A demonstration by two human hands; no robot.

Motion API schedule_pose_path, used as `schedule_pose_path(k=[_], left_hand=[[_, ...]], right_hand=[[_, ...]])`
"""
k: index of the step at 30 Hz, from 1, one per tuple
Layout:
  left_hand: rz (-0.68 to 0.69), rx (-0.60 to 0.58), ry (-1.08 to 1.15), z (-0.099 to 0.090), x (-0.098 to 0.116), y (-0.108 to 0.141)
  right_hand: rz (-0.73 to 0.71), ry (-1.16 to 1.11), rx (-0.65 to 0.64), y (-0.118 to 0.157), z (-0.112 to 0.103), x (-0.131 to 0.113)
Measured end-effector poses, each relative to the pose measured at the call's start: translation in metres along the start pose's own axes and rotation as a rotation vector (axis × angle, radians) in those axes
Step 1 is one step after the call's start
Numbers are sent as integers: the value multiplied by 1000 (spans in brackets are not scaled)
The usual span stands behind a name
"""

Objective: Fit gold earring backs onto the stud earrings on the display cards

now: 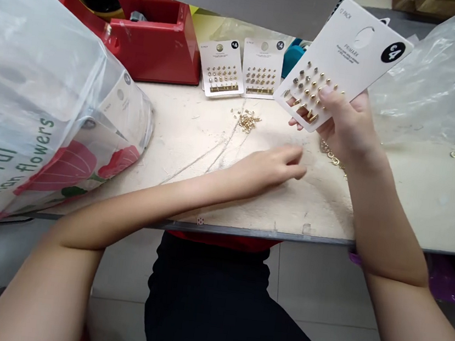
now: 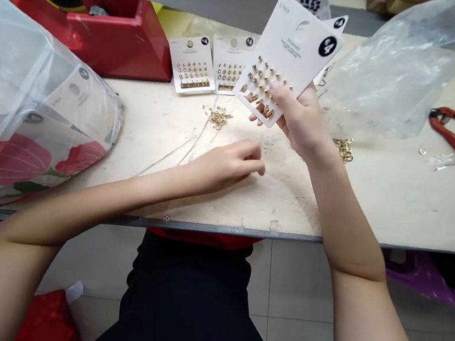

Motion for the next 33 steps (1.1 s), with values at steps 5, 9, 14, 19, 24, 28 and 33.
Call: schedule_pose_path(k=[5, 9, 14, 19, 24, 28, 33], left_hand=[[-137, 263, 203, -36, -44, 30], [-353, 365, 389, -50, -71, 40], [-435, 505, 410, -58, -74, 49], [-392, 500, 326, -52, -64, 52], [-438, 552, 282, -49, -67, 55], [-385, 571, 191, -50, -63, 55], [-402, 583, 74, -51, -60, 56]], right_hand=[[69, -90, -48, 6, 11, 15], [130, -134, -71, 14, 24, 20], [127, -137, -234, 28, 45, 23], [80, -60, -356, 43, 56, 26], [69, -31, -393, 48, 60, 23], [71, -73, -368, 50, 61, 22], [53, -73, -356, 50, 64, 21]])
Point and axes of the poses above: each hand's wrist, its own y-axis away from the middle knuckle, its own z-axis out of the palm, x = y × z, the point moved 4 cm from there along -y, towards the middle knuckle, and after that the axes turned 11 degrees about -z, right-handed, at the moved point
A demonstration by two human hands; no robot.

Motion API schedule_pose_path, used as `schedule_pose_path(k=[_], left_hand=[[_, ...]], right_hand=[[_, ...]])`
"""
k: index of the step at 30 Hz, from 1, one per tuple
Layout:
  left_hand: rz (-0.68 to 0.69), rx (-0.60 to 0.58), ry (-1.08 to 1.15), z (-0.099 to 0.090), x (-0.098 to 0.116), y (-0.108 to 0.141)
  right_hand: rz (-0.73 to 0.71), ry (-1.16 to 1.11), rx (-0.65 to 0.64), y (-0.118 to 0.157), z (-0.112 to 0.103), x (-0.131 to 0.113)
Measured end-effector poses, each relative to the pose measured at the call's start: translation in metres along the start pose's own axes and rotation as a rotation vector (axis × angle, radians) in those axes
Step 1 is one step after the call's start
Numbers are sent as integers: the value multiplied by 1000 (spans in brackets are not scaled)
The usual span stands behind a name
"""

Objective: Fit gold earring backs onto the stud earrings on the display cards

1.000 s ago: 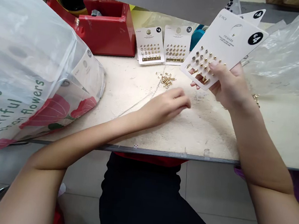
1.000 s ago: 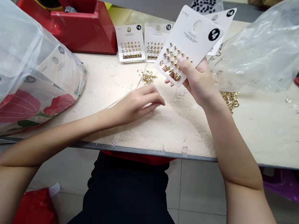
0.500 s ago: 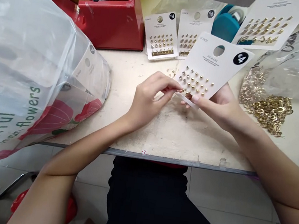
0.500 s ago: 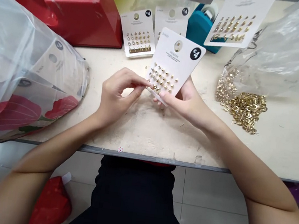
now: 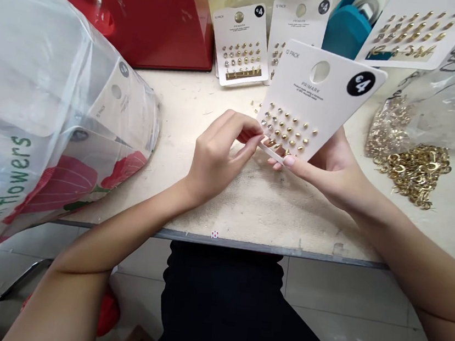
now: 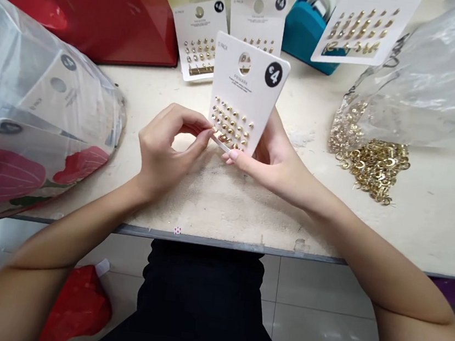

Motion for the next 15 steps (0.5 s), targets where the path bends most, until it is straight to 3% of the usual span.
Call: schedule_pose_path(k=[15], left_hand=[[-32, 26, -16, -1, 1, 2]], right_hand=[[-109, 30, 7, 2, 11, -3]])
Point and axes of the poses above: each hand's wrist, its own y-axis away from the middle knuckle, its own z-axis out of the palm, x = y × z, the point moved 4 cm from there along -y, towards the middle knuckle, and after that the axes turned 11 degrees about -z, right-handed, at the moved point
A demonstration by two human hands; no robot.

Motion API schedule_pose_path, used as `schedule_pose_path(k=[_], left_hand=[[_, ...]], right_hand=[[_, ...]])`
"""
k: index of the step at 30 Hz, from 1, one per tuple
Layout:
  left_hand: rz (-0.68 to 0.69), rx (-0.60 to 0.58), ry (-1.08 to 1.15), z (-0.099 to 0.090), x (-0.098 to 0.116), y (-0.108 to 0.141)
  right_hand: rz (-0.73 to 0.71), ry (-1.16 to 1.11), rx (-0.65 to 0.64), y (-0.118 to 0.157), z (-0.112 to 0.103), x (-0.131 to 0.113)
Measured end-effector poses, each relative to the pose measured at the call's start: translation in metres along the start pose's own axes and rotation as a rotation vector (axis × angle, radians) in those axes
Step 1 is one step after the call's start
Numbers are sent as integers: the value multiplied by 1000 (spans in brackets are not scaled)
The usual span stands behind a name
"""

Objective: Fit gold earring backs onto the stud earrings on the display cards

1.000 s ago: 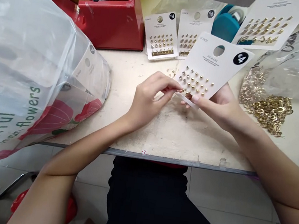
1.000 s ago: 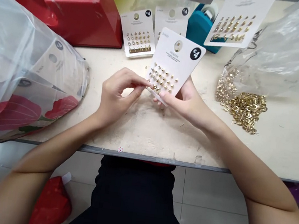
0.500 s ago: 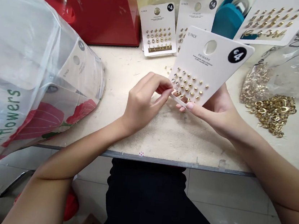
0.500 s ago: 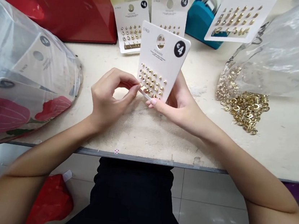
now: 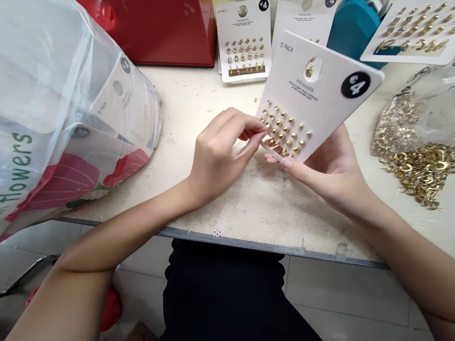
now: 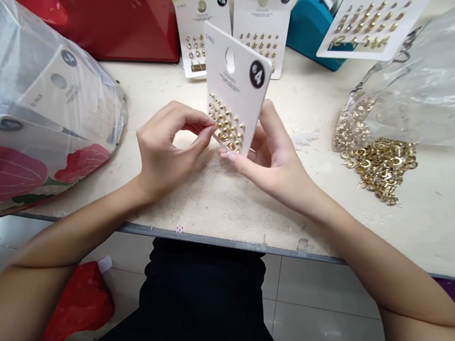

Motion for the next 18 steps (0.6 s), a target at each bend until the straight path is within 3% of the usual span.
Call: schedule_pose_path(k=[7, 11, 18], left_hand=[[-75, -33, 127, 4, -6, 2], [-230, -90, 307, 12, -21, 3], [-205, -316, 412, 11, -27, -11]], right_hand=[[-13, -13, 3, 4, 2, 5], [-35, 13, -36, 3, 0, 5], [-181, 444, -313, -3, -8, -10]])
Point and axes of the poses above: each hand's wrist, its own y-axis away from the middle knuckle, its own z-axis out of the palm, x = y × z, the point moved 4 cm from there along -y, towards the middle knuckle, and after that the axes turned 11 degrees about -z, right-handed, at the moved point
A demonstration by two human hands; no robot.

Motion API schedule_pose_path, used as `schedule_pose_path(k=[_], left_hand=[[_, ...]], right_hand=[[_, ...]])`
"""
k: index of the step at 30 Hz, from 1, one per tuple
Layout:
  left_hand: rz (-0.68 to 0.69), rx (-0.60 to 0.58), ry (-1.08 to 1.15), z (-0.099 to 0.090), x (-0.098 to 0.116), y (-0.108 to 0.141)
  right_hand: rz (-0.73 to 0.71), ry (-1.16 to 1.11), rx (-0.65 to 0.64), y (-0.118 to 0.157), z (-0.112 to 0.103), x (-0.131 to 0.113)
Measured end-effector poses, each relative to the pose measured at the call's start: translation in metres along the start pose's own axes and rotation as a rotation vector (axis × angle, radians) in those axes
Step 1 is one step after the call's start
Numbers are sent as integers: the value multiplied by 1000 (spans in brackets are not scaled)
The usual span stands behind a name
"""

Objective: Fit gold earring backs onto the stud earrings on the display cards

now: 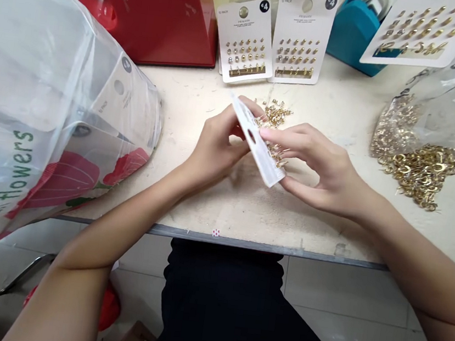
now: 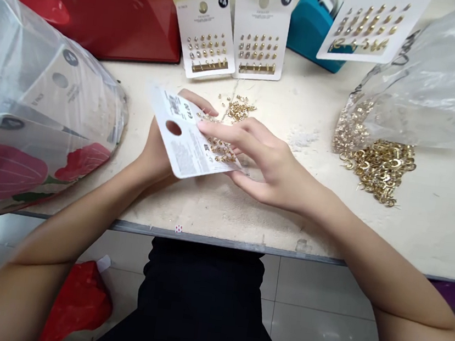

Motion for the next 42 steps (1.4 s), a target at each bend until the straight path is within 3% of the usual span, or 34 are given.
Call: schedule_pose_path(k=[4, 8, 11, 14, 19, 23, 29, 36, 42], left_hand=[[-58, -108, 18, -1, -5, -3], [-110, -153, -60, 2, -9, -3], [-127, -186, -81, 4, -9, -4], [-157, -203, -51, 4, -10, -5], [-170, -161, 24, 2, -8, -7], [-269, -118, 235, 2, -7, -9], [-367, -91, 495, 0, -5, -9], [-397, -130, 651, 2, -5, -10], [-354, -324, 687, 7, -10, -10]], right_hand=[[-3, -42, -137, 2, -3, 6], [91, -92, -54, 3, -8, 14], [200, 83, 113, 3, -18, 21], [213, 361, 224, 3, -31, 28], [178, 686, 108, 2, -27, 45], [179, 806, 49, 0, -16, 51], [119, 831, 38, -1, -13, 45], [191, 803, 47, -4, -15, 51], [185, 762, 25, -8, -12, 55]])
Point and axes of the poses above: each hand's wrist, its own y-axis away from the middle knuckle, its own z-axis out of the palm, x = y × z, the point moved 4 cm from there along -y, towards the middle knuckle, and after that the axes turned 11 degrees about -z, right-handed, at the moved point
